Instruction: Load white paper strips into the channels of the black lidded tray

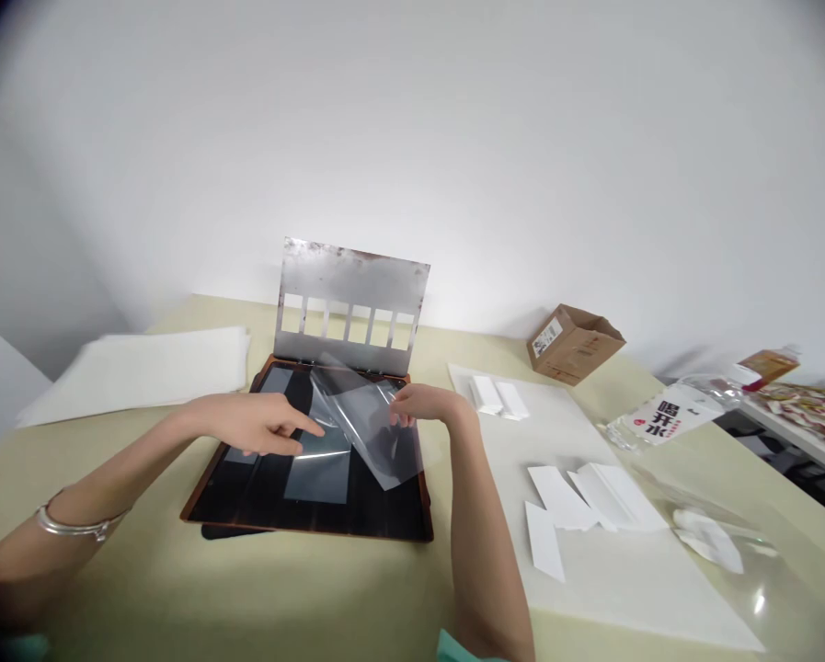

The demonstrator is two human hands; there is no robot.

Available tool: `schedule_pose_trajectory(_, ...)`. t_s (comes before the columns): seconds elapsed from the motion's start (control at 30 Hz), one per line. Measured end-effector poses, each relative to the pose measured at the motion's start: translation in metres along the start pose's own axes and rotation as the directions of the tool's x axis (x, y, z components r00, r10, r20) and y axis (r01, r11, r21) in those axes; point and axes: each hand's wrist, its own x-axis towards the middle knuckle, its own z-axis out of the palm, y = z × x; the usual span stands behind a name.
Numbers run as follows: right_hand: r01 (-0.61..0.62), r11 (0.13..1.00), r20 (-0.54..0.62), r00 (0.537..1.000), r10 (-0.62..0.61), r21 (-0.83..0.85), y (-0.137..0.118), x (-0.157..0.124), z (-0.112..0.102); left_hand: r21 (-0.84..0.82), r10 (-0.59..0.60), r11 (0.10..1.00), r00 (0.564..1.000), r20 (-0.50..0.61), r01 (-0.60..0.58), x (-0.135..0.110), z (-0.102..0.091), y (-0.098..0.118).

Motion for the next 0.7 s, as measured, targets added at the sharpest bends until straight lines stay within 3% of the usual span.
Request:
schedule_pose_trajectory(0.17, 0.092, 0.996, 0.068, 0.993, -0.091, -0.006, -0.013, 0.003, 0.004, 0.196, 0.099, 0.980, 0.956, -0.275, -0.045, 0.018, 0.008, 0.010)
schedule_pose_trajectory(0.4, 0.150, 0.988, 0.054, 0.988, -0.148, -0.042, -0.018, 0.005, 0.007, 0.483, 0.105, 0.875, 0.969, -0.225, 0.018, 0.035, 0.035, -0.017)
schedule_pose_trajectory(0.7, 0.103, 0.991, 0.049, 0.994, -0.099, -0.085, -0.009, 0.007, 0.005, 0.538, 0.144, 0.842, 0.974, -0.175, -0.028, 0.036, 0.042, -0.021)
